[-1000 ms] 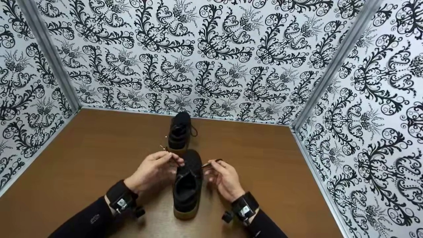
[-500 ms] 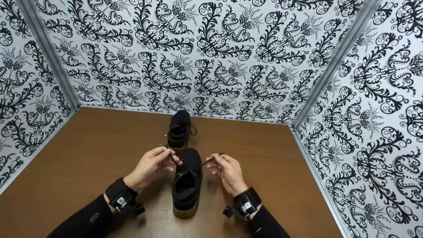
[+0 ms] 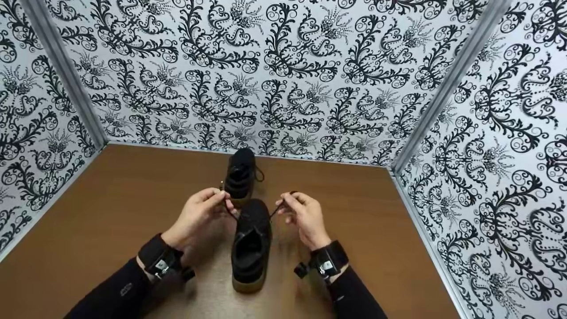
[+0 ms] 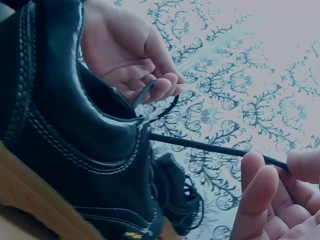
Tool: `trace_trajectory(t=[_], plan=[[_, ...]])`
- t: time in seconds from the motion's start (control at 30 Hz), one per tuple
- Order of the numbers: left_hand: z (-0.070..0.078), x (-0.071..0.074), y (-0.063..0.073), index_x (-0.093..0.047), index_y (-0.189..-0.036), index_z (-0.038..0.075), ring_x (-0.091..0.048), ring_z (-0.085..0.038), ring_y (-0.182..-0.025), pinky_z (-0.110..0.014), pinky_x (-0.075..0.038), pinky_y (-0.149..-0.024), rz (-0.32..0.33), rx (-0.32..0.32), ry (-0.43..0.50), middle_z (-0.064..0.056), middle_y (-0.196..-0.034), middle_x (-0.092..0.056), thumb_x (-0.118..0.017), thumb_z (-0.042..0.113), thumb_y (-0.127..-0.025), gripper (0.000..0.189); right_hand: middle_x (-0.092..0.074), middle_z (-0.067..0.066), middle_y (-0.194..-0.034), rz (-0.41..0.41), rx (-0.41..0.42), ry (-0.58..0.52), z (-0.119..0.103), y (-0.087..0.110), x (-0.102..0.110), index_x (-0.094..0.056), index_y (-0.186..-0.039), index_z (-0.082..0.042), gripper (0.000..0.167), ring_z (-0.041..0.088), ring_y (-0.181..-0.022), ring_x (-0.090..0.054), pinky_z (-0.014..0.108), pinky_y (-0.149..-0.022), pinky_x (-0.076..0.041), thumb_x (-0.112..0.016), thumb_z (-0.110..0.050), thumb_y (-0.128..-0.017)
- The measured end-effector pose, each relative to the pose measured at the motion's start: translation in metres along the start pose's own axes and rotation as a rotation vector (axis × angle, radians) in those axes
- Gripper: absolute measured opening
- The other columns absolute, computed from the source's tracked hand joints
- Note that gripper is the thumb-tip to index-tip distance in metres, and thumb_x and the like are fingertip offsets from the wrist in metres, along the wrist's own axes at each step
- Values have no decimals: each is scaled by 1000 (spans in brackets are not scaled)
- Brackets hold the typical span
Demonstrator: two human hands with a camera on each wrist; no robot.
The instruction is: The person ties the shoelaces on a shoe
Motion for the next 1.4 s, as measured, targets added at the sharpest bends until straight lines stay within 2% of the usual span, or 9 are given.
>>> trace_trajectory(t=[0.17,0.27,0.47,0.7,0.9,1.03,1.17,1.4], plan=[[12,-1,-3,-68,-106,-7,-78,-22,-77,-33,-65,-71,1,-57,-137,-13,-87,-76,-58,10,-116,21,-79,18,-99,3,51,92,-11,-5,-3,-76,-111,4,18,24,-77,-73,24,-55,-53,-73,-14,-109],[18,-3,-5,-70,-106,-4,-78,-20,-75,-31,-64,-68,-3,-76,-194,-14,-87,-76,-59,11,-116,21,-80,16,-97,16,78,123,-17,-9,-3,-77,-112,5,20,22,-75,-72,24,-55,-52,-74,-15,-109],[28,-2,-12,-70,-107,-3,-76,-21,-73,-31,-64,-67,34,-99,-183,-15,-88,-77,-62,11,-115,19,-79,15,-93,38,126,121,-31,-14,-1,-77,-109,4,16,18,-69,-69,22,-53,-48,-72,-11,-109],[46,1,-16,-69,-109,-9,-75,-18,-71,-30,-62,-62,79,-156,-196,-14,-87,-77,-63,9,-114,20,-79,17,-91,65,168,163,-46,-16,-1,-77,-108,5,16,18,-67,-69,22,-51,-49,-72,-10,-109],[62,-3,-18,-72,-104,-1,-76,-21,-72,-30,-61,-62,80,-213,-208,-14,-87,-76,-67,11,-113,16,-80,18,-93,54,219,211,-64,-18,-6,-80,-108,3,15,18,-66,-68,22,-52,-50,-75,-11,-108],[73,-7,-19,-75,-106,0,-74,-21,-69,-29,-60,-61,95,-267,-231,-14,-87,-76,-68,11,-112,15,-80,20,-94,50,253,244,-76,-19,-8,-80,-109,3,15,18,-66,-68,22,-52,-49,-76,-11,-107],[82,-14,-17,-78,-112,-2,-71,-19,-68,-27,-57,-59,96,-327,-300,-13,-85,-74,-67,11,-113,17,-78,27,-96,47,276,276,-84,-17,-12,-80,-110,4,14,20,-67,-68,22,-52,-48,-75,-9,-108],[83,-27,-16,-82,-109,2,-61,-16,-65,-24,-51,-59,63,-382,-470,-5,-77,-69,-69,12,-112,16,-78,24,-94,37,323,331,-91,-11,-20,-80,-110,2,13,20,-66,-65,22,-52,-47,-74,-9,-108]])
Point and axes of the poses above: each hand's wrist, its own y-axis away from the middle knuckle, its own x-axis out of the back of the hand, z = x × y, the point moved 8 cm from there along -y, towards the middle knuckle
